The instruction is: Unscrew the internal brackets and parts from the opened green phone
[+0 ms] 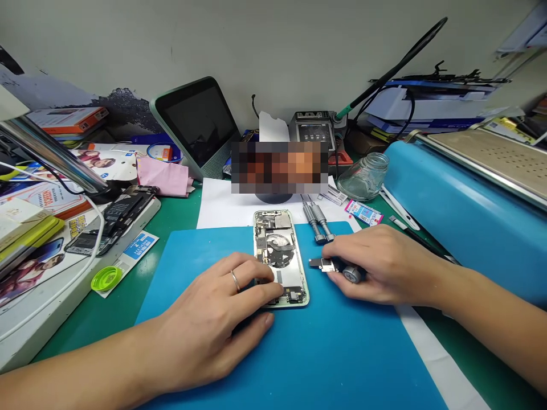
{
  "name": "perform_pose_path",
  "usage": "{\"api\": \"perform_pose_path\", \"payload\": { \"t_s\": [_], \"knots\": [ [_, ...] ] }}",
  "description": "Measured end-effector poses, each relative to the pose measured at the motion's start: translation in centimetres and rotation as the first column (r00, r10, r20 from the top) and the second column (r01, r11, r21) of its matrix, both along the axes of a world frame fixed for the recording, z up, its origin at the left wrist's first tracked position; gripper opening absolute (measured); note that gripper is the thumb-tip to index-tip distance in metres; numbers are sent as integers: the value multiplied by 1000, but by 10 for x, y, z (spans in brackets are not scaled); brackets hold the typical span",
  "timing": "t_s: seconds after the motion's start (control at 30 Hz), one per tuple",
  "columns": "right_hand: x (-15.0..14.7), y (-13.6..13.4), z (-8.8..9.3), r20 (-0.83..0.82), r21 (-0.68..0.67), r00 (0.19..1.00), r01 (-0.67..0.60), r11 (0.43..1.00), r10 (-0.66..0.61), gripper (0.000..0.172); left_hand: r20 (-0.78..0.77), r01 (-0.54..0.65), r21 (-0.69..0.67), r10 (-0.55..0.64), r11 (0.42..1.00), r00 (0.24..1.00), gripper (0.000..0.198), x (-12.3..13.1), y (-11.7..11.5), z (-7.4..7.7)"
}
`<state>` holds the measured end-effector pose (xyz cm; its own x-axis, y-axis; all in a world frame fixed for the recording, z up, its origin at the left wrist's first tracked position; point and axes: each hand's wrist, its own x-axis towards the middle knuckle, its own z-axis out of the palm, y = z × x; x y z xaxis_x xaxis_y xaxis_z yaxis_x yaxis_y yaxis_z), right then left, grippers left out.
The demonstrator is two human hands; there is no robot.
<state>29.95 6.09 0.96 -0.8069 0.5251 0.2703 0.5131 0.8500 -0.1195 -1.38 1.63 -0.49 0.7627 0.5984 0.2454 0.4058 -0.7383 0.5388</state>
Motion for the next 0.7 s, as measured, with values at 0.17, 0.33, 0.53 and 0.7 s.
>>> {"api": "perform_pose_path", "payload": {
  "t_s": [0.17, 0.33, 0.53, 0.7],
  "knots": [
    [1, 3, -1, 34, -31, 999, 27, 999, -25, 10, 29, -9, -3, 9, 1000, 1000, 37, -1, -1, 3],
    [2, 3, 0, 65, -36, 998, 18, 999, -16, 10, 166, 33, 27, -37, 999, 985, 29, -2, -4, 3],
    [2, 1, -5, -43, 88, 999, 20, 996, -17, 9, 166, 28, 116, -47, 993, 985, 12, 1, -4, 5],
    [2, 0, -2, -252, 165, 968, 47, 985, -4, 16, 100, 87, 148, -102, 985, 990, 15, 4, -4, 2]
  ]
}}
